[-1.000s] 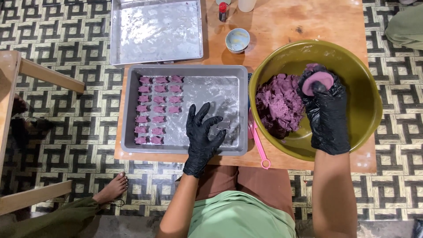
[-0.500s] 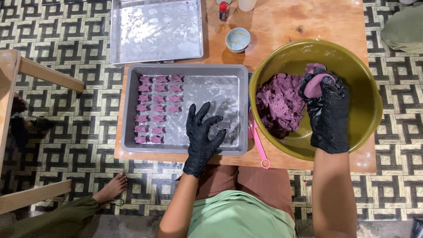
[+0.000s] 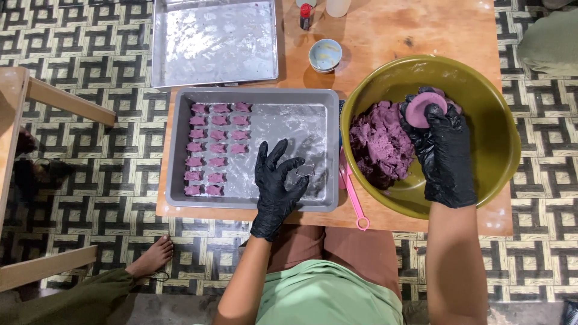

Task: The person is taking purple dough from a large bowl, rolling small portions into balls, and pressing them into star-shaped molds in a metal tray.

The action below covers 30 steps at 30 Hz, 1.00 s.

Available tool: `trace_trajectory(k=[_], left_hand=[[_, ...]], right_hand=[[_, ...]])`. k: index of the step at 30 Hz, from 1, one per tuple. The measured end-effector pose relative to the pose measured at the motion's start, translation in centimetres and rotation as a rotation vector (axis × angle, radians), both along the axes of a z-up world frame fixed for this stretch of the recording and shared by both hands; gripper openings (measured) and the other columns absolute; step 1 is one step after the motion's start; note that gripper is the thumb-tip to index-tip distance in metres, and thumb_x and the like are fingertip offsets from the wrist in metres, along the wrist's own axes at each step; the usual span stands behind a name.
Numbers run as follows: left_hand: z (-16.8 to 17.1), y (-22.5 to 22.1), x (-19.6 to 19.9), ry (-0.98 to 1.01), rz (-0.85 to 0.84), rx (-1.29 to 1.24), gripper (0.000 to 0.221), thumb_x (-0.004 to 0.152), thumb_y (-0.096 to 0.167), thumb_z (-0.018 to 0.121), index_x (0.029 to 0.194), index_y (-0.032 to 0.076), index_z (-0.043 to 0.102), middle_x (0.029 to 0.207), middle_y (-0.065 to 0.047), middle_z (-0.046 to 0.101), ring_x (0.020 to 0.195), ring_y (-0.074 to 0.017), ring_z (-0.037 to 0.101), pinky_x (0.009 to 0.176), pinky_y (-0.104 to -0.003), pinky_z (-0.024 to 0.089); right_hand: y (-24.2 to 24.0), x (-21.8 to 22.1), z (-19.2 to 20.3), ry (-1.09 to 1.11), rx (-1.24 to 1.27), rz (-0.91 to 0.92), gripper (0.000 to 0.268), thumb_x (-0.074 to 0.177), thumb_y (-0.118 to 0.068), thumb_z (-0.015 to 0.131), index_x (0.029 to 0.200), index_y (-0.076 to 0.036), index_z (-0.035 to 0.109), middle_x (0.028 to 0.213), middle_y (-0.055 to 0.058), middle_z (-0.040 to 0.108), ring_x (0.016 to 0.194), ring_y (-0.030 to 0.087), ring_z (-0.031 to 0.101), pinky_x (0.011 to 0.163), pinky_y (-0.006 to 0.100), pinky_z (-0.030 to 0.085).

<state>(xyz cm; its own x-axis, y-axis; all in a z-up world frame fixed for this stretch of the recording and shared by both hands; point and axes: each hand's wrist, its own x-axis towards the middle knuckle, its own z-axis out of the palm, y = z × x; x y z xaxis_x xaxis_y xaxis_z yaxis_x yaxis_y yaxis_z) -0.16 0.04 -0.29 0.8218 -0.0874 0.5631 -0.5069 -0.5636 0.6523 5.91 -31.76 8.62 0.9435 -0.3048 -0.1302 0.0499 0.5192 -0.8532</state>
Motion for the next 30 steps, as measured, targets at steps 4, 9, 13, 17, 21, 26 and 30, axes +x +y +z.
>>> trace_trajectory(k=[4, 9, 13, 17, 21, 26, 30], left_hand=[[-0.3, 0.0, 0.0, 0.015, 0.020, 0.005, 0.036, 0.088, 0.023, 0.080, 0.121, 0.023, 0.067, 0.152, -0.016, 0.053, 0.150, -0.0365, 0.044, 0.131, -0.055, 0.023], [0.2, 0.0, 0.1, -0.026, 0.011, -0.015, 0.033, 0.087, 0.021, 0.080, 0.118, 0.019, 0.068, 0.150, -0.019, 0.056, 0.143, -0.0331, 0.054, 0.132, -0.053, 0.021], [-0.8, 0.2, 0.2, 0.077, 0.060, -0.001, 0.035, 0.082, 0.030, 0.084, 0.115, 0.030, 0.073, 0.151, -0.008, 0.056, 0.150, -0.0408, 0.038, 0.127, -0.054, 0.027], [-1.4, 0.0, 0.5, 0.133, 0.090, -0.023, 0.033, 0.077, 0.037, 0.087, 0.109, 0.037, 0.078, 0.148, -0.002, 0.059, 0.148, -0.0403, 0.040, 0.125, -0.054, 0.028], [-1.3, -0.1, 0.5, 0.122, 0.110, -0.059, 0.034, 0.077, 0.035, 0.088, 0.109, 0.035, 0.079, 0.148, -0.003, 0.059, 0.148, -0.0383, 0.039, 0.127, -0.053, 0.024], [4.0, -1.8, 0.9, 0.075, 0.079, -0.176, 0.032, 0.081, 0.036, 0.086, 0.111, 0.031, 0.076, 0.149, -0.006, 0.058, 0.150, -0.0367, 0.038, 0.129, -0.052, 0.016], [9.0, -4.7, 1.7, 0.016, 0.022, -0.202, 0.034, 0.080, 0.037, 0.086, 0.111, 0.028, 0.075, 0.149, -0.006, 0.059, 0.148, -0.0261, 0.046, 0.133, -0.046, 0.008]], right_hand=[[-0.1, 0.0, -0.3, 0.026, -0.018, 0.041, 0.049, 0.087, -0.015, 0.076, 0.134, -0.007, 0.061, 0.134, 0.013, 0.065, 0.126, 0.028, 0.066, 0.103, 0.043, 0.064], [0.1, -0.5, 0.0, -0.054, 0.027, 0.044, 0.055, 0.085, -0.012, 0.078, 0.136, -0.008, 0.059, 0.136, 0.012, 0.063, 0.129, 0.027, 0.064, 0.109, 0.042, 0.060], [-4.1, 2.4, -6.5, -0.063, 0.166, 0.034, 0.025, 0.099, -0.006, 0.069, 0.123, -0.009, 0.065, 0.125, 0.014, 0.069, 0.121, 0.029, 0.069, 0.110, 0.048, 0.059], [-4.1, 3.3, -6.3, 0.018, 0.089, -0.028, 0.011, 0.102, -0.003, 0.067, 0.110, -0.010, 0.068, 0.111, 0.015, 0.074, 0.111, 0.036, 0.075, 0.100, 0.054, 0.063], [-2.3, 2.4, -5.0, 0.031, 0.184, -0.064, 0.017, 0.097, 0.004, 0.071, 0.107, -0.008, 0.066, 0.106, 0.017, 0.073, 0.110, 0.041, 0.075, 0.098, 0.059, 0.063], [-3.0, 3.3, -6.7, 0.092, 0.172, 0.004, 0.019, 0.096, -0.008, 0.073, 0.114, -0.011, 0.068, 0.116, 0.013, 0.074, 0.113, 0.033, 0.073, 0.097, 0.057, 0.061], [-0.1, -0.1, -5.6, 0.128, 0.240, 0.088, 0.023, 0.098, -0.017, 0.069, 0.120, -0.011, 0.067, 0.121, 0.016, 0.072, 0.115, 0.037, 0.071, 0.098, 0.059, 0.058]])
